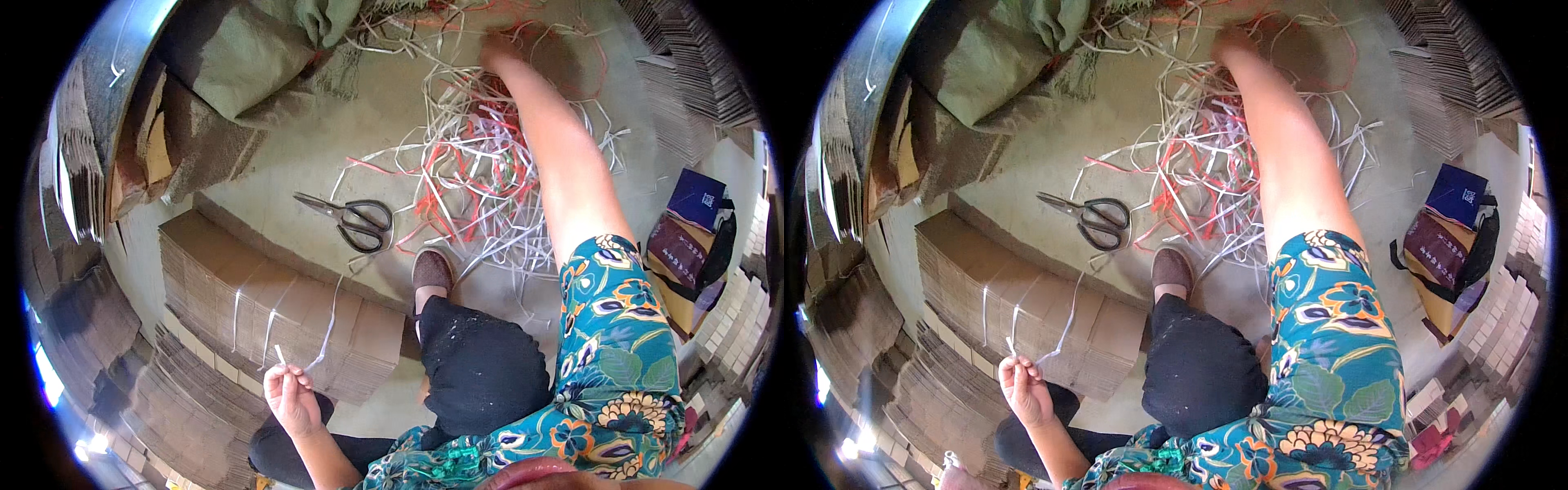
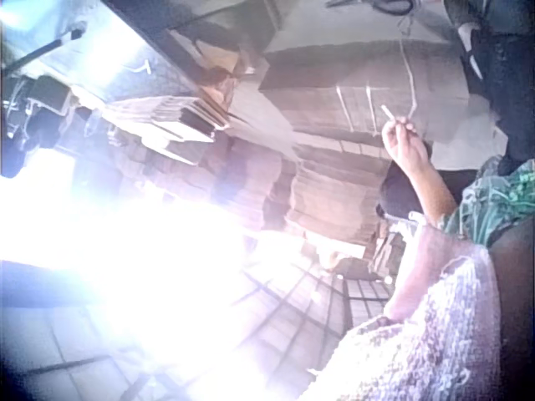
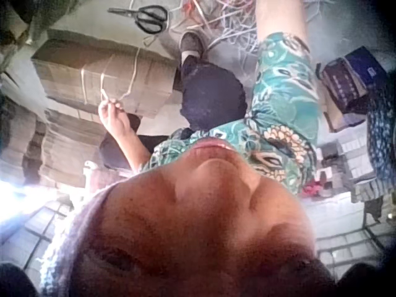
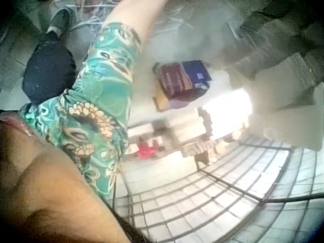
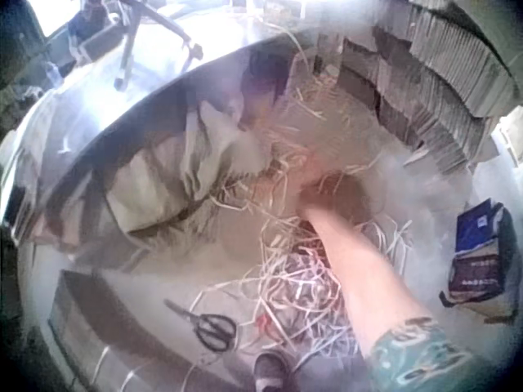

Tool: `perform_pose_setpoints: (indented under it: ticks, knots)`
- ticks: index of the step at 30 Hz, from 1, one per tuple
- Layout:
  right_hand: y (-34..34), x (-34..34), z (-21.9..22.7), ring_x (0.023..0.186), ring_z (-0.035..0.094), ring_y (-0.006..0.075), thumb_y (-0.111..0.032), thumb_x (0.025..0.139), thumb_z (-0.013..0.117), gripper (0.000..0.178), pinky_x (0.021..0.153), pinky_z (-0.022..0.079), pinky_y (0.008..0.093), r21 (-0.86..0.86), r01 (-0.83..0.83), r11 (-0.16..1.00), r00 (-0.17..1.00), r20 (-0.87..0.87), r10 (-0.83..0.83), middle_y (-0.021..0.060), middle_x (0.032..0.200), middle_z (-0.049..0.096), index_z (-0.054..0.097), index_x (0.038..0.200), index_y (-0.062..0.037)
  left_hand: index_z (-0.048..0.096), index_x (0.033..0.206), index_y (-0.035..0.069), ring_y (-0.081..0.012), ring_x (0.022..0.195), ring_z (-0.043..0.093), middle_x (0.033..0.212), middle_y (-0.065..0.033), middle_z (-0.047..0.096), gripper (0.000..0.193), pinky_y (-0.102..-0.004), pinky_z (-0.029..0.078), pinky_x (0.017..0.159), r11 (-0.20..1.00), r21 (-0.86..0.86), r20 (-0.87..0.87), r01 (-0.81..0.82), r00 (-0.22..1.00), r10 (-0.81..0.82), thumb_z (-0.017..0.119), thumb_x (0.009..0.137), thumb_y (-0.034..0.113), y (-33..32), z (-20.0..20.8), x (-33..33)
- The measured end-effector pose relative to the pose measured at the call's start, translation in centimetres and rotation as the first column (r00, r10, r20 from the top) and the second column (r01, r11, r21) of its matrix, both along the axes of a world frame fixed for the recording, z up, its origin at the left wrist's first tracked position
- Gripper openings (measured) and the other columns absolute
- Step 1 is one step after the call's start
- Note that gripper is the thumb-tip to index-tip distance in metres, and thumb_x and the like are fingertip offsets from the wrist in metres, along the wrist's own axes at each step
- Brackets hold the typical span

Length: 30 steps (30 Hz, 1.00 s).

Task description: The person sits on the floor and bundles stacks of flat cardboard pieces using white plastic ties. They pull ties from a pile, wrap them around the stacks, tie knots, and trim excess with scissors. The person repeatedly lifts and repositions stacks to secure them.

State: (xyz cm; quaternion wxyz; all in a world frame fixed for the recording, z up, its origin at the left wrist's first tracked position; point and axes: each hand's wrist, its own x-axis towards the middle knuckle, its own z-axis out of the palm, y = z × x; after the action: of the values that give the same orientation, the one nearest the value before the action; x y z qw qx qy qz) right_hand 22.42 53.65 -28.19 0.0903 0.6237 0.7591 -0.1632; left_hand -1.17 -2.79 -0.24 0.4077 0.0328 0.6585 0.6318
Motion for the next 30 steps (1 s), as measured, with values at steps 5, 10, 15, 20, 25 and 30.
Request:
perform_pose_setpoints:
  ticks: [5, 10, 15, 20, 25, 30]
  knots:
    - [-0.5, -0.9, -1.6, 0.116, 0.048, 0.0313, -0.012, 0.079, 0.050, 0.050, 0.096, 0.041, 0.0401, 0.060, -0.076, 0.995, 0.995, -0.052, 0.079, 0.0144, 0.130, 0.046, 0.043, 0.128, -0.0063, 0.052, 0.100, 0.005, -0.0126, 0.071, 0.050, 0.087, -0.0074, 0.055, 0.012, -0.0225, 0.041, 0.063, 0.999, -0.022, -0.014, -0.022, 1.000, 0.022, 0.052, 0.088, 0.003, 0.4, 0.4, -0.1]
    - [2.5, 5.1, -3.9, 0.109, 0.053, 0.0317, -0.010, 0.079, 0.051, 0.040, 0.093, 0.043, 0.0394, 0.279, -0.014, 0.960, 0.996, -0.084, 0.038, 0.0147, 0.122, 0.053, 0.054, 0.118, -0.0078, 0.052, 0.099, 0.005, -0.0126, 0.071, 0.050, 0.086, -0.0074, 0.055, 0.011, -0.0228, 0.041, 0.063, 0.998, 0.019, 0.033, 0.056, 0.998, -0.056, 0.053, 0.088, 0.003, 2.7, -1.3, 0.7]
    - [1.0, 8.9, 5.5, 0.095, 0.061, 0.0195, -0.012, 0.084, 0.057, 0.029, 0.085, 0.047, 0.0311, 0.130, 0.319, 0.939, 0.579, -0.811, -0.085, 0.0116, 0.109, 0.062, 0.059, 0.112, -0.0031, 0.053, 0.099, 0.005, -0.0131, 0.071, 0.051, 0.087, -0.0073, 0.056, 0.011, -0.0228, 0.042, 0.064, 0.998, 0.028, 0.021, 0.048, 0.999, -0.049, 0.054, 0.088, 0.003, 2.0, -1.1, 0.6]
    - [-3.9, 9.5, 19.0, 0.084, 0.060, 0.0137, -0.003, 0.083, 0.054, 0.025, 0.071, 0.047, 0.0249, -0.154, 0.219, 0.964, -0.005, -0.988, -0.156, 0.0091, 0.098, 0.063, 0.060, 0.107, 0.0014, 0.053, 0.099, 0.005, -0.0130, 0.071, 0.051, 0.087, -0.0071, 0.056, 0.012, -0.0229, 0.042, 0.064, 0.995, 0.071, 0.027, 0.073, 0.997, -0.075, 0.054, 0.087, 0.003, 1.7, -0.4, 1.5]
    - [-7.0, 11.3, 24.1, 0.089, 0.061, 0.0182, -0.007, 0.084, 0.054, 0.025, 0.081, 0.049, 0.0299, -0.136, 0.168, 0.976, -0.045, -0.990, -0.130, 0.0099, 0.101, 0.064, 0.060, 0.107, 0.0008, 0.054, 0.097, 0.003, -0.0145, 0.070, 0.052, 0.085, -0.0093, 0.056, 0.011, -0.0242, 0.044, 0.064, 0.989, 0.142, 0.046, 0.050, 0.997, -0.057, 0.055, 0.086, 0.002, 1.4, 0.5, 2.4]
    - [-8.6, 11.7, 20.5, 0.085, 0.061, 0.0112, -0.013, 0.087, 0.057, 0.024, 0.073, 0.049, 0.0248, -0.164, 0.209, 0.964, 0.103, -0.977, -0.189, 0.0059, 0.099, 0.064, 0.059, 0.108, -0.0021, 0.053, 0.099, 0.005, -0.0127, 0.072, 0.051, 0.087, -0.0071, 0.056, 0.012, -0.0230, 0.042, 0.064, 0.982, 0.171, 0.030, 0.078, 0.996, -0.084, 0.053, 0.088, 0.003, 0.1, 0.6, 2.6]
